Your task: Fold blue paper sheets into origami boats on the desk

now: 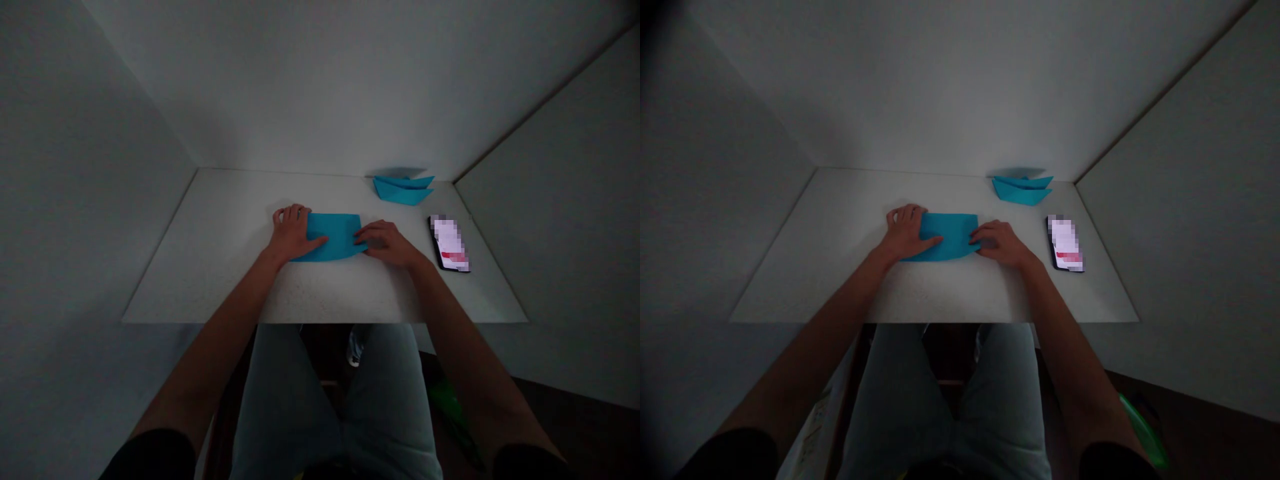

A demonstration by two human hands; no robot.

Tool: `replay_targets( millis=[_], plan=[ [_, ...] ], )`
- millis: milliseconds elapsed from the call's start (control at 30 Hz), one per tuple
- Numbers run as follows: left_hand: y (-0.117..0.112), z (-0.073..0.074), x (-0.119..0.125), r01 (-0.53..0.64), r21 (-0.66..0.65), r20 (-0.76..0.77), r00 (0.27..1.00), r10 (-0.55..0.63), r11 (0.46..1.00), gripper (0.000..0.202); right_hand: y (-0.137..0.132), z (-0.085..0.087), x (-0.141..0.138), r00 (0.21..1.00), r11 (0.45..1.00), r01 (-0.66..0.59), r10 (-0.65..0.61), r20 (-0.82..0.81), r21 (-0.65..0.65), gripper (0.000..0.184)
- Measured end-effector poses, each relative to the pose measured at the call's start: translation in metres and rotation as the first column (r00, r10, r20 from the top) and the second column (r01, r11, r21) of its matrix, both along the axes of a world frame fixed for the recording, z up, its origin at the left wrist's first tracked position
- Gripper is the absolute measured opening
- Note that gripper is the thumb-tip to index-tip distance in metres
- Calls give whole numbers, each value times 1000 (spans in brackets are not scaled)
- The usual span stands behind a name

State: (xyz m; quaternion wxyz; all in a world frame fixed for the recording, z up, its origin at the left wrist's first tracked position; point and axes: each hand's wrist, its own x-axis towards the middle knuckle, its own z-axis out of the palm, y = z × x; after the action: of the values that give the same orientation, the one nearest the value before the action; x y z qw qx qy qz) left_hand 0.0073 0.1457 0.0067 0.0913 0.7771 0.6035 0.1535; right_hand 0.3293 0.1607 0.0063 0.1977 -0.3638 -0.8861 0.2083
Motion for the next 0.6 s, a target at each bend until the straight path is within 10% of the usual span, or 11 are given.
replay_targets(
  millis=[200,600],
  plan=[
    [50,-7,-2,198,12,-8,980,-198,980,73,55,-4,-28,995,991,-94,91,-39,-93,42],
    [57,-15,-19,160,64,63,984,-164,985,46,50,-19,-36,992,986,125,-124,-9,108,55]
  ],
)
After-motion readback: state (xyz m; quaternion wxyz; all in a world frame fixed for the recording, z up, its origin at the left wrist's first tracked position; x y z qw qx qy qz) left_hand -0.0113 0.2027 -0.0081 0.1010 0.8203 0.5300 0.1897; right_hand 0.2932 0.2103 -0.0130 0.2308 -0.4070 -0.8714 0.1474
